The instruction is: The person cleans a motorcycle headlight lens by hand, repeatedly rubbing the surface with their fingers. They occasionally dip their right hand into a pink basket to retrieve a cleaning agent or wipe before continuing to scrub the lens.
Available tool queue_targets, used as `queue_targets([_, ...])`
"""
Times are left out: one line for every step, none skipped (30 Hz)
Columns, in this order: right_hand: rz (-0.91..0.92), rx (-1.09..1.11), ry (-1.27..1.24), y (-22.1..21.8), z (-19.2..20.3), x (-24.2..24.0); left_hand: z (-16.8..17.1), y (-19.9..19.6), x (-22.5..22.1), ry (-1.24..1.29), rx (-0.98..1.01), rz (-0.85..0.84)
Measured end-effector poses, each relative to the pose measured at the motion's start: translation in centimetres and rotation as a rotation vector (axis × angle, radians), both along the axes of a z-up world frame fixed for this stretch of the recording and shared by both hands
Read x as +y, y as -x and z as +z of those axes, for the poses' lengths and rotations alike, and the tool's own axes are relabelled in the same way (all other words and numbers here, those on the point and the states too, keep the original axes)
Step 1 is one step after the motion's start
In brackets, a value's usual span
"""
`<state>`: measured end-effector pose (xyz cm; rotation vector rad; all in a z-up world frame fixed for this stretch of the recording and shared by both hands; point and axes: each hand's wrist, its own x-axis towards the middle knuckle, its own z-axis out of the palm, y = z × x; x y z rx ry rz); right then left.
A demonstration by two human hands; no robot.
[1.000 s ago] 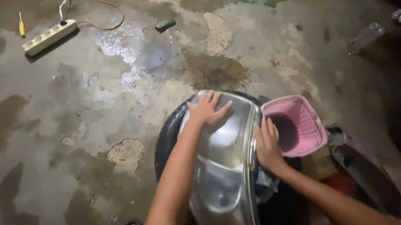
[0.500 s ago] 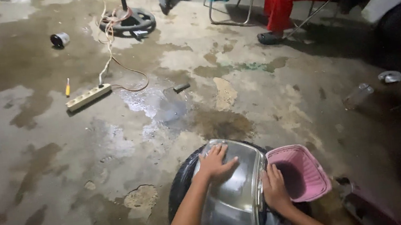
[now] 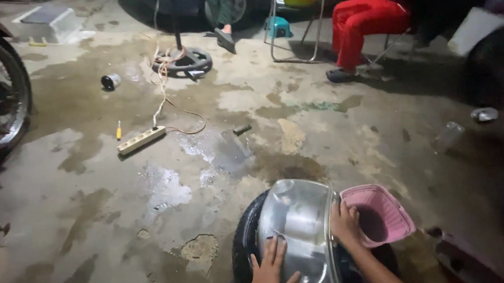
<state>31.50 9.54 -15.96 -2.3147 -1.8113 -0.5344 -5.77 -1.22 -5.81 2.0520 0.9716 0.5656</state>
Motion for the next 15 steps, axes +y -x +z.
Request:
queue_targets([0.008, 0.001, -0.005, 2.6, 3.7, -0.5, 0.3, 0.2, 0.4, -0.005, 0.001, 0.008])
queue_targets([-0.127, 0.382, 0.032, 4.7, 7.2, -1.6, 0.4, 0.1, 0.7, -0.002, 0.016, -0.004])
queue_targets([-0.261, 0.765, 0.065, 6.8, 10.7, -2.6, 0.5, 0.0, 1.1, 0.002, 0.031, -0.017])
queue_targets([-0.257, 0.760, 0.073, 7.1, 11.2, -2.6, 1.1, -0.4, 2.2, 0.008, 0.027, -0.011])
queue_targets([-0.222, 0.752, 0.061, 7.2, 11.6, -2.5, 1.6, -0.9, 3.5, 0.026, 0.103, -0.025])
queue_targets([-0.192, 0.749, 0.052, 7.5, 11.7, -2.8, 2.0, -1.3, 4.5, 0.049, 0.183, -0.047])
queue_targets([-0.195, 0.749, 0.063, 7.5, 10.8, -2.9, 1.7, -1.6, 5.0, 0.059, 0.184, -0.046])
queue_targets([-0.199, 0.720, 0.071, 7.2, 10.3, -2.5, 1.7, -2.2, 6.5, 0.054, 0.198, -0.052])
queue_targets([-0.203, 0.690, 0.079, 6.8, 9.8, -2.0, 1.8, -2.9, 7.9, 0.049, 0.212, -0.057])
queue_targets([-0.206, 0.687, 0.072, 7.3, 11.0, -2.4, 1.7, -3.8, 9.2, 0.043, 0.209, -0.061])
queue_targets([-0.228, 0.706, 0.153, 7.8, 12.2, -2.7, 1.5, -4.7, 10.6, 0.074, 0.252, -0.043])
queue_targets([-0.254, 0.725, 0.235, 8.2, 13.2, -3.1, 1.3, -5.7, 11.9, 0.106, 0.295, -0.027])
queue_targets([-0.260, 0.723, 0.229, 7.3, 11.6, -2.5, 1.8, -6.4, 13.1, 0.102, 0.292, -0.034])
queue_targets([-0.267, 0.676, 0.213, 6.5, 9.7, -2.0, 2.1, -6.9, 14.0, 0.102, 0.313, -0.030])
queue_targets([-0.273, 0.628, 0.196, 5.8, 7.9, -1.5, 2.4, -7.4, 15.0, 0.101, 0.334, -0.025])
